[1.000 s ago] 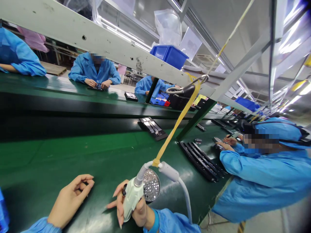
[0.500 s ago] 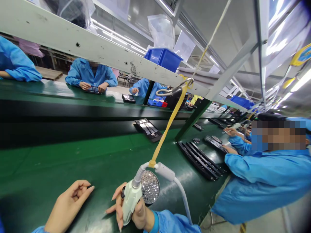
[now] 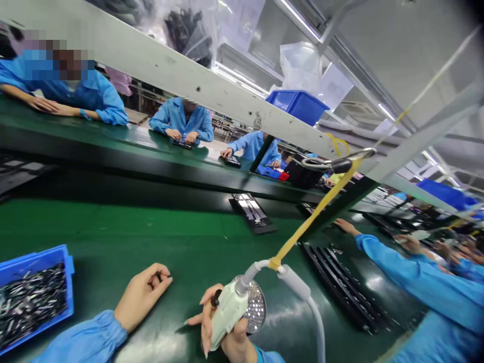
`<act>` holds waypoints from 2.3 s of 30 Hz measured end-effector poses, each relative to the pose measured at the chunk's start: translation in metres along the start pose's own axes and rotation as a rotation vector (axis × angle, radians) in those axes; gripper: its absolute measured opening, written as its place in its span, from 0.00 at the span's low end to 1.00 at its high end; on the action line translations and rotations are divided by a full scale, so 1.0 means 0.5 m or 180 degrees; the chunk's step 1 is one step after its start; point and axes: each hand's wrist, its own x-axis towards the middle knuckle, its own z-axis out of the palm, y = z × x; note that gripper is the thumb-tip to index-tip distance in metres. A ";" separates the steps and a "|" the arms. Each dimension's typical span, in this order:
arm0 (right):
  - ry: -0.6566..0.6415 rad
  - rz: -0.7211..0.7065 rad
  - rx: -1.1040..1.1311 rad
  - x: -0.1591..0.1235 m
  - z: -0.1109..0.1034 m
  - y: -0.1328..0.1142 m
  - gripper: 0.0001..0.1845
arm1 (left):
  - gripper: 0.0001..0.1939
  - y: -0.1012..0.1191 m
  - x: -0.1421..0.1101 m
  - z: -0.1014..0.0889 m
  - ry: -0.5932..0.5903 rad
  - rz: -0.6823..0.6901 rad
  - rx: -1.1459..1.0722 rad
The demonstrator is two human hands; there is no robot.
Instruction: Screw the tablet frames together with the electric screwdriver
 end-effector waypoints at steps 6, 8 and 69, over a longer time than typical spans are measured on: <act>-0.0167 -0.0074 -0.0159 0.007 0.017 -0.019 0.45 | 0.26 0.017 -0.003 -0.001 -0.0020 -0.0054 0.0059; -0.0174 -0.0076 -0.0191 0.008 0.017 -0.020 0.45 | 0.25 0.021 -0.004 0.000 -0.0012 -0.0062 0.0038; 0.1529 -0.1113 -0.1872 0.012 -0.117 -0.141 0.48 | 0.17 0.057 0.005 -0.032 -0.0579 0.1174 0.1588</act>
